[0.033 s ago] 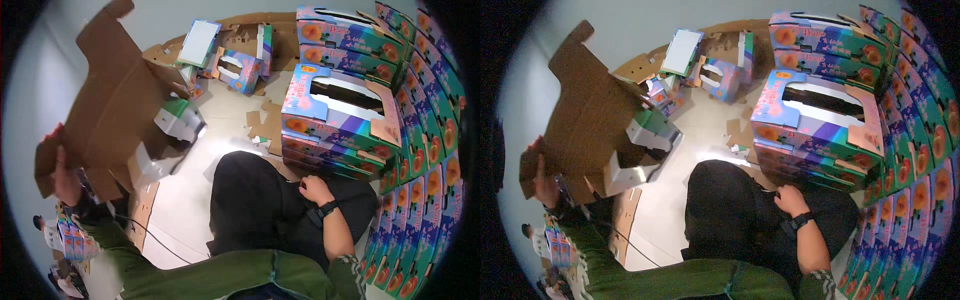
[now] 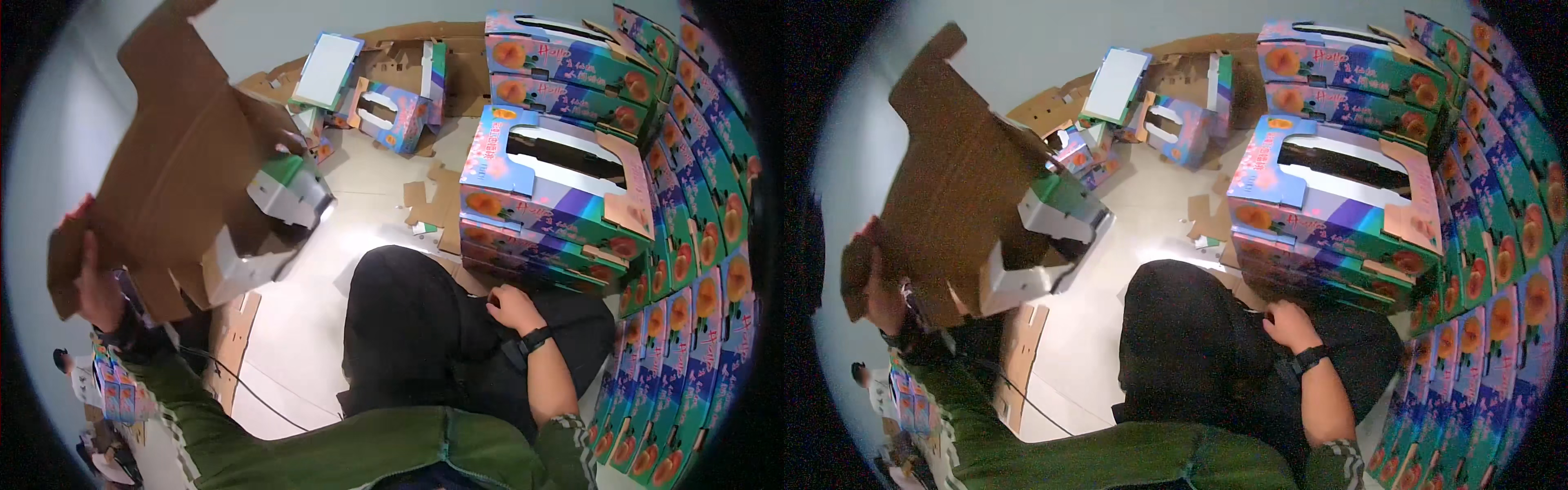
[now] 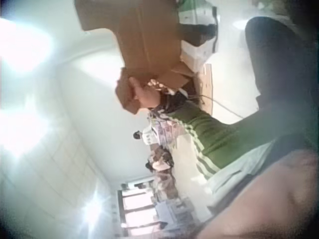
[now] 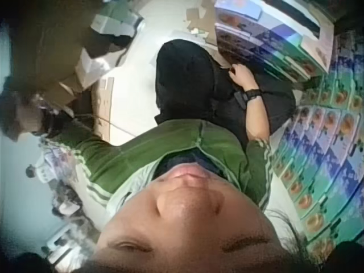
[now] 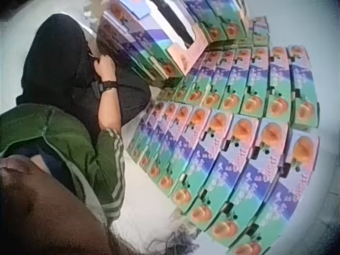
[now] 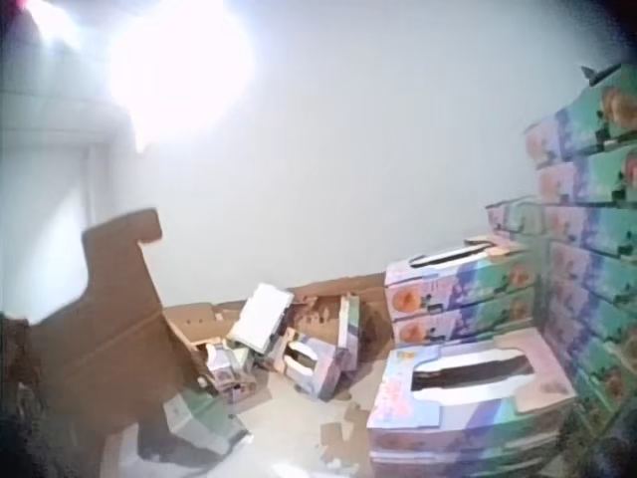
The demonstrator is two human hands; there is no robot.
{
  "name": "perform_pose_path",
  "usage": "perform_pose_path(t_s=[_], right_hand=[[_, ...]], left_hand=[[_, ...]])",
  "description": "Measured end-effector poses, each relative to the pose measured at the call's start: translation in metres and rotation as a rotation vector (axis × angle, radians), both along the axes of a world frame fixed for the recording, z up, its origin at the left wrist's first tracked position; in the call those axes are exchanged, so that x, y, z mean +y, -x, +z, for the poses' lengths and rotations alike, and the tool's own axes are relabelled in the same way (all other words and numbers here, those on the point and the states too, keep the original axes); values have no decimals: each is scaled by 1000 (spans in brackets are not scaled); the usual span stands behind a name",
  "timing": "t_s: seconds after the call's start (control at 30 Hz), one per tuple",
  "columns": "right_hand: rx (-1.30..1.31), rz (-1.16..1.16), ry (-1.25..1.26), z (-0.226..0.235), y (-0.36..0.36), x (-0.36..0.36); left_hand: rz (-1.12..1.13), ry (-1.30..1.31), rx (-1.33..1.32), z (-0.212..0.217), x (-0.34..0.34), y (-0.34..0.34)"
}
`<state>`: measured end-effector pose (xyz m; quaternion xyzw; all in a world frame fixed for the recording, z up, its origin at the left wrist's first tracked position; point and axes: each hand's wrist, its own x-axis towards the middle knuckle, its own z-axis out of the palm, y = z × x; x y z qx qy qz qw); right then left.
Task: The recorder is stacking fruit boxes and then begins to assemble one from a flat cardboard piece.
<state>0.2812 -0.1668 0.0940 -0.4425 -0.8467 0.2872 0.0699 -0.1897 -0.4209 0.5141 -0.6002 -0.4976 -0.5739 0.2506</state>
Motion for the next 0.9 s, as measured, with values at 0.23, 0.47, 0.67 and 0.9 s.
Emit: perform_pose_path(t_s=[0.23, 0.47, 0.67, 0.9], right_hand=[[698, 92, 126, 110, 18, -28], [1111, 638, 282, 200, 79, -103], [1209, 306, 188, 193, 108, -107], [1118, 442, 344, 142, 75, -104]], left_hand=[[59, 153, 391, 137, -61, 76], [-441, 309, 71, 169, 61, -6], [-760, 538, 273, 163, 131, -159], [-733, 971, 205, 80, 227, -166]])
